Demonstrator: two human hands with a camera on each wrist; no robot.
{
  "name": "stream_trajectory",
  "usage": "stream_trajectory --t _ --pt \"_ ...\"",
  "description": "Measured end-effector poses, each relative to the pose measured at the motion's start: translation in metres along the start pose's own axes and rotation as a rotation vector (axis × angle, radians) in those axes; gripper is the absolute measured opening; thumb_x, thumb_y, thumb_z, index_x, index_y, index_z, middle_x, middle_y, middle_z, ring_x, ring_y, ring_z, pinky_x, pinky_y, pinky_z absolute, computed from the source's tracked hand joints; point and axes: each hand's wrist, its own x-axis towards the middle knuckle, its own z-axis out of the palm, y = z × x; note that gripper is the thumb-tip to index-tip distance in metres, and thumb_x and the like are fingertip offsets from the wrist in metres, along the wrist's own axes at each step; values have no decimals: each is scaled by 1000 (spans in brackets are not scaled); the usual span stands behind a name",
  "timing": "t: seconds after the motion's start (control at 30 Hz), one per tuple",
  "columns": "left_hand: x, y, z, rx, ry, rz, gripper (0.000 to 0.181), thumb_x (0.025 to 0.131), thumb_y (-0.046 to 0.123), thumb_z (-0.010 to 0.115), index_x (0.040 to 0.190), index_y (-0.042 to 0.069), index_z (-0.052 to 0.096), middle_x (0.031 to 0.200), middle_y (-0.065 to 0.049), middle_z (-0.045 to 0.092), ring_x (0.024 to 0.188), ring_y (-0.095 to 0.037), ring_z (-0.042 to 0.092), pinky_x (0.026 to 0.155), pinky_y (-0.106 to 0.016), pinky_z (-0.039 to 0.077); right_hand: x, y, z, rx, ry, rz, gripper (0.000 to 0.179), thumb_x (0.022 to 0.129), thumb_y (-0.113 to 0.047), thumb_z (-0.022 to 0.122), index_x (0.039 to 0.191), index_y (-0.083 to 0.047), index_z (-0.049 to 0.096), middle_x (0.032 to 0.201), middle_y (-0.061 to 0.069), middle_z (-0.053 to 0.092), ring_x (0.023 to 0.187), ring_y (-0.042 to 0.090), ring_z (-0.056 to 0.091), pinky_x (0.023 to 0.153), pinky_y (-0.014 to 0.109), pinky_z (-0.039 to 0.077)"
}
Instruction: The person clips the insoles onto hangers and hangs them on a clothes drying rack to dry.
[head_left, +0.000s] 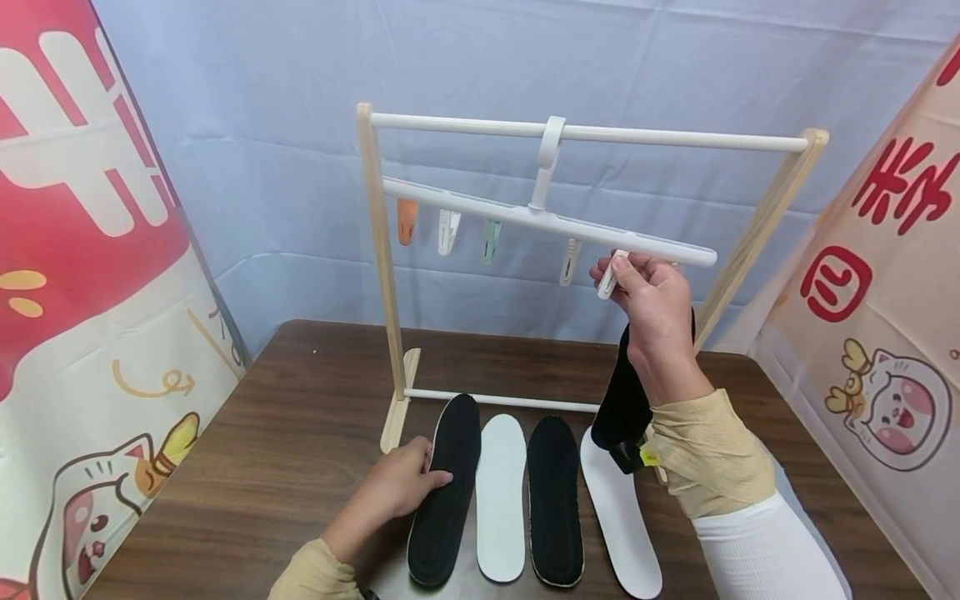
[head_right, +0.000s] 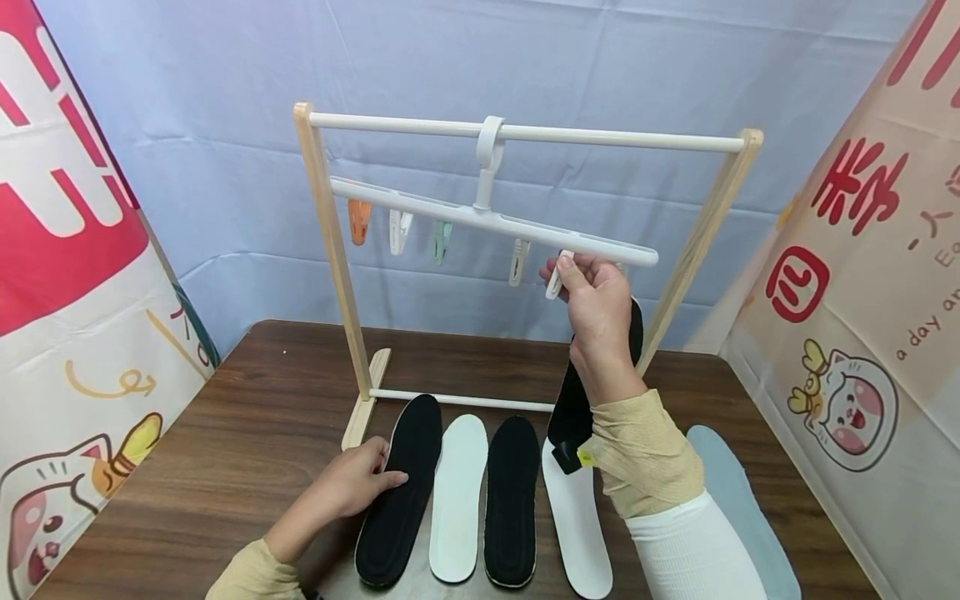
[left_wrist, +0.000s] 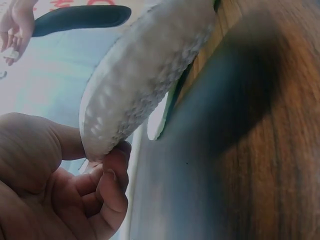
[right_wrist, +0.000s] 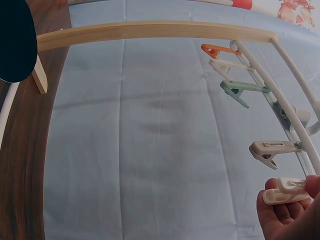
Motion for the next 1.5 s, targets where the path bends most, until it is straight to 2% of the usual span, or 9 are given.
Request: stream_trajectory --t 0.3,0.73,0.93,1.17,1.37,1.5 --pt "-1 7 -2 -26 -8 19 35 92 29 76 85 13 46 68 2 43 58 -15 43 56 -30 35 0 1 0 1 0 1 22 103 -12 58 116 6 58 93 4 69 87 11 72 85 20 54" --pt "1 14 -1 -13 -4 56 35 92 30 76 87 13 46 68 2 44 58 -15 44 56 -30 36 -1 1 0 -7 1 -10 12 103 -12 58 108 -1 60 94 5 68 87 12 72 85 20 54" --pt "2 18 -2 -16 -4 67 33 92 30 76 88 12 48 68 2 45 58 -15 44 56 -29 36 -3 1 0 -8 6 -3 14 102 -13 59 109 -1 60 95 5 68 89 12 72 85 20 54" --pt "7 21 -2 -21 -10 82 32 93 30 74 89 14 48 66 4 44 56 -13 43 55 -28 35 -2 3 0 -11 11 0 25 103 -13 58 118 7 56 96 5 68 89 12 72 86 19 54" --pt "8 25 -3 -17 -14 85 32 93 31 74 89 13 48 65 4 43 57 -13 44 55 -28 36 -2 4 0 -12 6 -2 18 103 -13 58 112 2 59 96 5 68 89 12 72 86 19 54" --pt "11 29 -4 -19 -10 96 32 93 32 75 89 13 49 65 4 44 57 -13 45 56 -28 37 -2 4 0 -3 4 -4 20 103 -13 58 114 3 58 96 5 68 89 12 71 86 19 54"
